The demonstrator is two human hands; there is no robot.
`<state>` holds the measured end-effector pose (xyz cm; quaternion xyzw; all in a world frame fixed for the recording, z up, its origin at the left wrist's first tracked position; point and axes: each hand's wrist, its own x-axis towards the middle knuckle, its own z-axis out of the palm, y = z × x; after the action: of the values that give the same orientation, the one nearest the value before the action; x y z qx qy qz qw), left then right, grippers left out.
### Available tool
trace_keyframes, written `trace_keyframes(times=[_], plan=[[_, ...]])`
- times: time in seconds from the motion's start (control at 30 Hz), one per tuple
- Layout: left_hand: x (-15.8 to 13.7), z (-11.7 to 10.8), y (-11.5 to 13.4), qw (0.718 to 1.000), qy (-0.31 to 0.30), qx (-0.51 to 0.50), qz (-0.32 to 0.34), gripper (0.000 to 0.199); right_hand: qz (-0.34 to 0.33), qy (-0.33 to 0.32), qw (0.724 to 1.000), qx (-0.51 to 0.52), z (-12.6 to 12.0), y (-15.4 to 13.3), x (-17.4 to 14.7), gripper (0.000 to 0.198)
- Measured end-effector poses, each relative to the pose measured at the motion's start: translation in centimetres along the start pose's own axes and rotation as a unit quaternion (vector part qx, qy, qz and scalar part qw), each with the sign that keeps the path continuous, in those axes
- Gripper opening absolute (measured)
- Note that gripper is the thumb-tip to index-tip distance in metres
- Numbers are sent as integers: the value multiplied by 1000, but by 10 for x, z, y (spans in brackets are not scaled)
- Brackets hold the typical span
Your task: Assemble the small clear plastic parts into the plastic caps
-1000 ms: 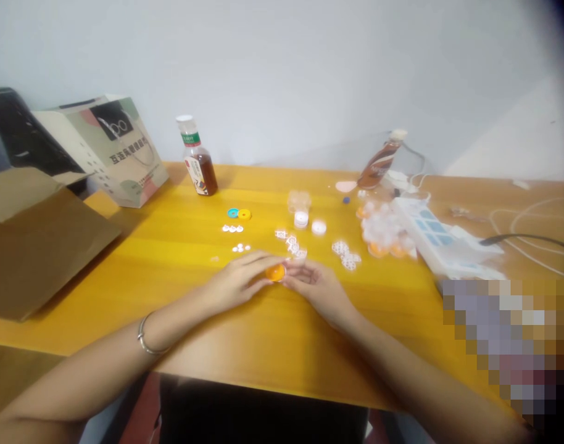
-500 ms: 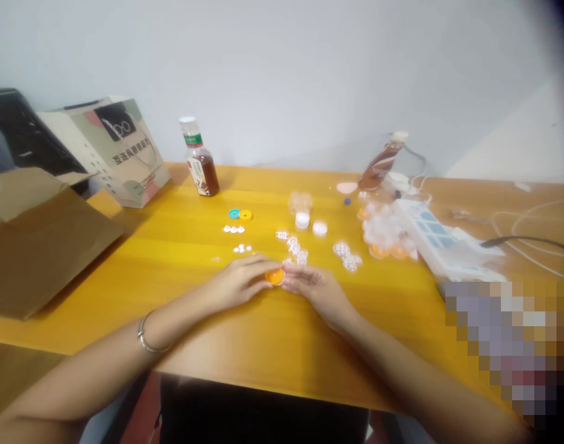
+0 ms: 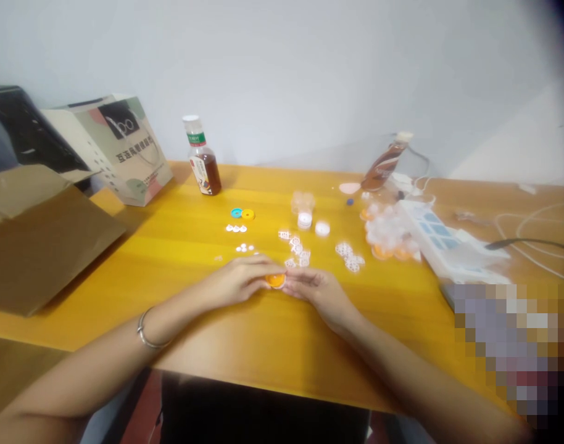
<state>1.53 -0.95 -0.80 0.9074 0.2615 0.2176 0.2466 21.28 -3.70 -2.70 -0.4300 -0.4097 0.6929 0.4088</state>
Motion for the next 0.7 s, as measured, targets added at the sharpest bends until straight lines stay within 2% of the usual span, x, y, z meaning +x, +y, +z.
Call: trace_keyframes(times=[0.13, 0.43, 0.6, 0.7], plan=[[0, -1, 2, 1000, 7, 1, -12, 35, 2, 5, 1000, -16, 1, -1, -1, 28], [-1, -1, 6, 999, 16, 26, -45, 31, -11, -27, 998, -53, 2, -6, -4, 33], [-1, 2, 9, 998, 34, 9, -43, 30, -30, -11, 996, -83, 5, -1, -3, 37], [-1, 2, 7, 999, 23, -3, -36, 31, -23, 2, 995, -96, 6, 2, -2, 38]])
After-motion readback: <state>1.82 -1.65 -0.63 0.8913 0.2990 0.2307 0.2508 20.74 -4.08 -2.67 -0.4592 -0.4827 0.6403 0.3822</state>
